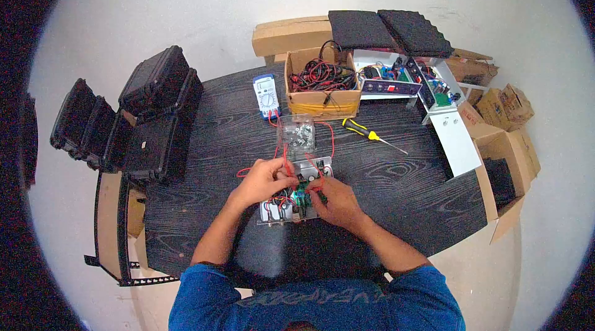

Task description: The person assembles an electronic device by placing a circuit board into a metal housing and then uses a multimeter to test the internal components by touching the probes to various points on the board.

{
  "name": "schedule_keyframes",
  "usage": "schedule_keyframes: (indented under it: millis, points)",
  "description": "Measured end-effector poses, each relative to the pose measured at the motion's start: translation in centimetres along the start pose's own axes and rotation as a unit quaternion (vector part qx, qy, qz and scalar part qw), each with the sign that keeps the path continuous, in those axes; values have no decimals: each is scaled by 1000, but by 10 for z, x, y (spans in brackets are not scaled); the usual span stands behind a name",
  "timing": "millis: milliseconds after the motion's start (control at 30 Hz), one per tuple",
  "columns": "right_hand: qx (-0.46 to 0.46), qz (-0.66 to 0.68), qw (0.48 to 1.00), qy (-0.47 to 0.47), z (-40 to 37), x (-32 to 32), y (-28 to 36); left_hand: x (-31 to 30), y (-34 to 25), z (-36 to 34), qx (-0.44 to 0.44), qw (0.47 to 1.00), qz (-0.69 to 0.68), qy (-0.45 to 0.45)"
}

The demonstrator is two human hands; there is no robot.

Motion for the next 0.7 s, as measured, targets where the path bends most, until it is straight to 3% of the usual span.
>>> schedule_keyframes:
  millis: [33, 333, 433, 533, 700]
  points:
    - [4, 2, 1000, 2, 0, 1, -1, 0, 2, -2, -23, 1000, -7, 10]
    - [-16, 15, 999, 46, -4, 8, -4, 2, 11, -23, 87, 993, -29, -78]
    - [6, 25, 998, 50, -1, 8, -4, 8, 22, -32, 63, 993, -14, -101]
    - [33, 45, 997, 53, 1, 10, -6, 8, 18, -37, 137, 979, 39, -145]
    - [15, 66, 996, 50, 2, 12, -12, 14, 31, -37, 112, 983, 37, -141]
Point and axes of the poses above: each hand's wrist, its own z-axis towards the middle knuckle, its own x-axis out of the palm, y = z × x, the point moved 9 cm from there along z, towards the middle knuckle, and after that the axes turned 6 degrees about z, right-handed, at the moved point
